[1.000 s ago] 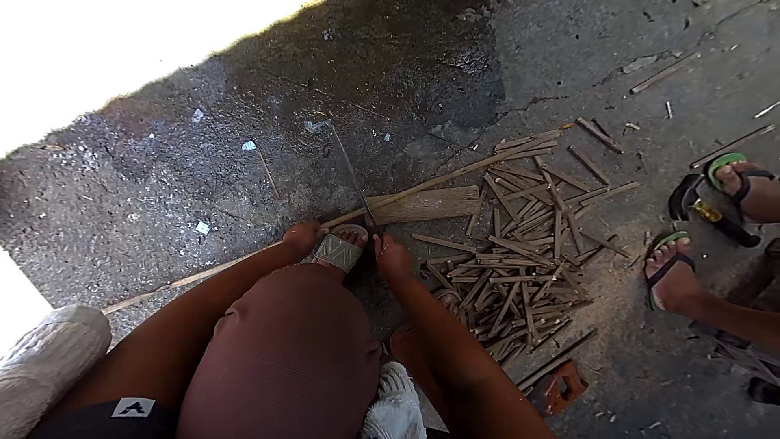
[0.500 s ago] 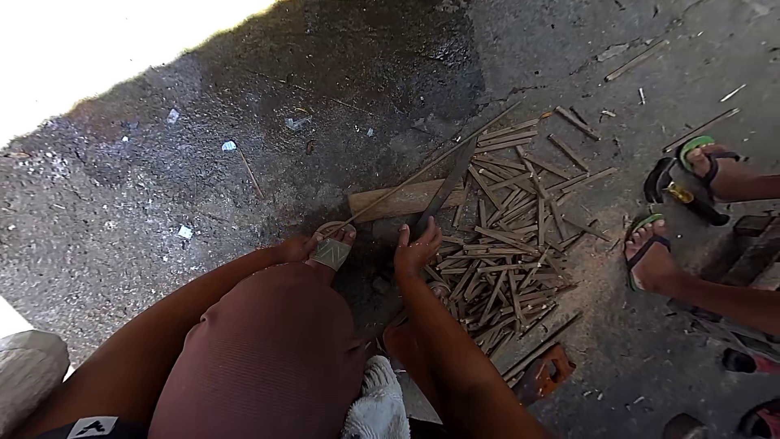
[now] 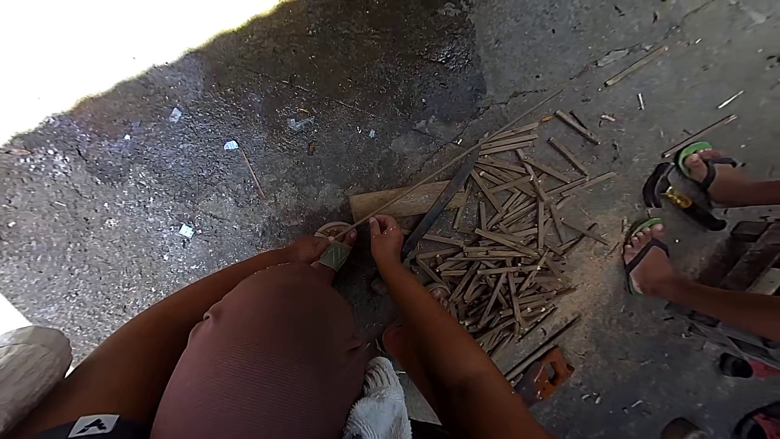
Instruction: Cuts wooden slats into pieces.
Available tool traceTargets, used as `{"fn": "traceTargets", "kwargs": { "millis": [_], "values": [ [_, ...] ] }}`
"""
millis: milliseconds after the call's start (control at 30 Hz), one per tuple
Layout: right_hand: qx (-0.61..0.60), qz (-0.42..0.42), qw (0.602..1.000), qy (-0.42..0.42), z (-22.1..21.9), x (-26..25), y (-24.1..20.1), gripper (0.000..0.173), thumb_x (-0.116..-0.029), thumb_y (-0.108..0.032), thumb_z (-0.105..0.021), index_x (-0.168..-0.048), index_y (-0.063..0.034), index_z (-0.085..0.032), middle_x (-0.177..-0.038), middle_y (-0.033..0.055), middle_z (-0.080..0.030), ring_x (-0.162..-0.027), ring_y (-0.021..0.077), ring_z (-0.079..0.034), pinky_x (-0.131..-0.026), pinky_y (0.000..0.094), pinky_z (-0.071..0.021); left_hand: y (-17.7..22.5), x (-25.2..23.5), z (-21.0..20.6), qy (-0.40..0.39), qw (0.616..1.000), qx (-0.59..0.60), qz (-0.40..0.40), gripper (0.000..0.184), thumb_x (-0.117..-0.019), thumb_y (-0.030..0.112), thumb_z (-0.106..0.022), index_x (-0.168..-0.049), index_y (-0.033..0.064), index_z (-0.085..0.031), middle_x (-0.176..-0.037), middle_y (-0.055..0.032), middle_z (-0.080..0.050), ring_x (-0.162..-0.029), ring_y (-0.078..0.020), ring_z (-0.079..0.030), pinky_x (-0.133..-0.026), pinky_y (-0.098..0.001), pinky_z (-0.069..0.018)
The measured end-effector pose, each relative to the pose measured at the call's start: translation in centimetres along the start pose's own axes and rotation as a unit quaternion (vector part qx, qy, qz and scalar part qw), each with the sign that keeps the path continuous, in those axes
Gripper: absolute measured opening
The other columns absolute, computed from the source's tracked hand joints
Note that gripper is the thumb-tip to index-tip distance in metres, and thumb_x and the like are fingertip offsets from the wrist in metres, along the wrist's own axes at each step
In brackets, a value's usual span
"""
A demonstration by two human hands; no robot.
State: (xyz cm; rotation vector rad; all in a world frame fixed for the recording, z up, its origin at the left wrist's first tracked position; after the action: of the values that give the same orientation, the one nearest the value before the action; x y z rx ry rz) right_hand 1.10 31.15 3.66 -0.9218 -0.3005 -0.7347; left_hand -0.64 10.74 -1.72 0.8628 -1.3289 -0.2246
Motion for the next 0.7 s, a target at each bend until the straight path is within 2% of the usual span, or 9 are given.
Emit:
{"fn": "traceTargets", "kwargs": {
  "millis": [133,400,433,467,533,600,700],
  "values": [
    [0.012,0.014,1.000,0.002,-0.1,0.1,0.0,0.023,-0.1049,-0.014,-0.061,-0.118,0.0032,-0.066,-0.110,0.0205,-0.070,-0.099,0.0298,-0.070,-0.092,0.0471,-0.0552,0.1,0.1,-0.3,0.010,1.000,-0.001,-0.005,0.055,-0.1150,0.037,-0.026,-0.085,0.0032,-0.057,-0.069,-0.0023,-0.044,-0.062,-0.0146,-0.045,-0.065,-0.0349,-0.0406],
    [0.027,0.002,0.999,-0.031,-0.2,-0.2,0.1,0.022,-0.1068,-0.012,-0.054,-0.116,0.0057,-0.063,-0.107,0.0225,-0.068,-0.097,0.0319,-0.067,-0.089,0.0479,-0.0543,0.9,0.3,-0.8,0.013,1.000,0.004,0.025,0.052,-0.1152,0.036,-0.026,-0.089,0.0022,-0.057,-0.070,-0.0003,-0.042,-0.060,-0.0109,-0.041,-0.062,-0.0291,-0.0379],
    [0.032,0.008,0.999,-0.035,-0.2,-0.2,0.3,0.023,-0.1068,-0.013,-0.055,-0.117,0.0059,-0.063,-0.109,0.0229,-0.067,-0.099,0.0324,-0.067,-0.091,0.0478,-0.0540,0.8,0.3,-0.8,0.013,1.000,-0.009,0.026,0.053,-0.1153,0.036,-0.026,-0.092,0.0009,-0.057,-0.073,-0.0027,-0.044,-0.063,-0.0130,-0.044,-0.065,-0.0308,-0.0398],
    [0.045,0.015,0.998,-0.042,-0.1,-0.2,0.6,0.027,-0.1069,-0.016,-0.056,-0.120,0.0059,-0.063,-0.115,0.0235,-0.067,-0.106,0.0337,-0.067,-0.095,0.0483,-0.0534,0.4,0.2,-0.8,0.017,0.999,-0.025,0.022,0.054,-0.1154,0.035,-0.026,-0.097,-0.0030,-0.060,-0.080,-0.0099,-0.051,-0.071,-0.0197,-0.050,-0.073,-0.0375,-0.0437],
    [0.098,0.017,0.994,-0.049,0.9,0.2,1.6,0.042,-0.1063,-0.027,-0.059,-0.135,0.0036,-0.058,-0.135,0.0253,-0.060,-0.126,0.0388,-0.059,-0.107,0.0523,-0.0477,-0.7,0.2,-0.6,0.027,0.998,-0.048,0.019,0.056,-0.1152,0.034,-0.029,-0.115,-0.0103,-0.063,-0.105,-0.0282,-0.064,-0.097,-0.0372,-0.062,-0.094,-0.0535,-0.0465],
    [0.158,-0.008,0.987,0.004,2.5,0.4,3.7,0.050,-0.1010,-0.032,-0.068,-0.138,0.0006,-0.058,-0.142,0.0279,-0.054,-0.133,0.0450,-0.053,-0.110,0.0568,-0.0439,-1.9,0.4,0.0,0.029,0.997,-0.070,0.020,0.056,-0.1147,0.036,-0.032,-0.121,-0.0100,-0.062,-0.116,-0.0322,-0.064,-0.111,-0.0426,-0.063,-0.102,-0.0581,-0.0438],
    [0.161,-0.128,0.976,0.076,4.8,0.9,7.5,0.059,-0.0927,-0.031,-0.078,-0.138,0.0006,-0.057,-0.143,0.0298,-0.051,-0.134,0.0451,-0.051,-0.110,0.0547,-0.0448,-4.0,1.2,1.0,0.046,0.992,-0.113,0.046,0.055,-0.1136,0.039,-0.036,-0.120,-0.0087,-0.061,-0.113,-0.0321,-0.064,-0.110,-0.0450,-0.063,-0.099,-0.0615,-0.0448]
  ]
}}
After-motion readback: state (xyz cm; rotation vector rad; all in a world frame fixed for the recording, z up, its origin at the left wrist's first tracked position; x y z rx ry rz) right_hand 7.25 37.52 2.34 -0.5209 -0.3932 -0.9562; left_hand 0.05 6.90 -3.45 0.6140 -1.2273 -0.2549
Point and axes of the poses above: each hand's wrist, its own x-axis away from the middle knuckle, its own z-axis out of the back of the hand, y = z × x, the point moved 4 cm from there along -x, towards the middle knuckle
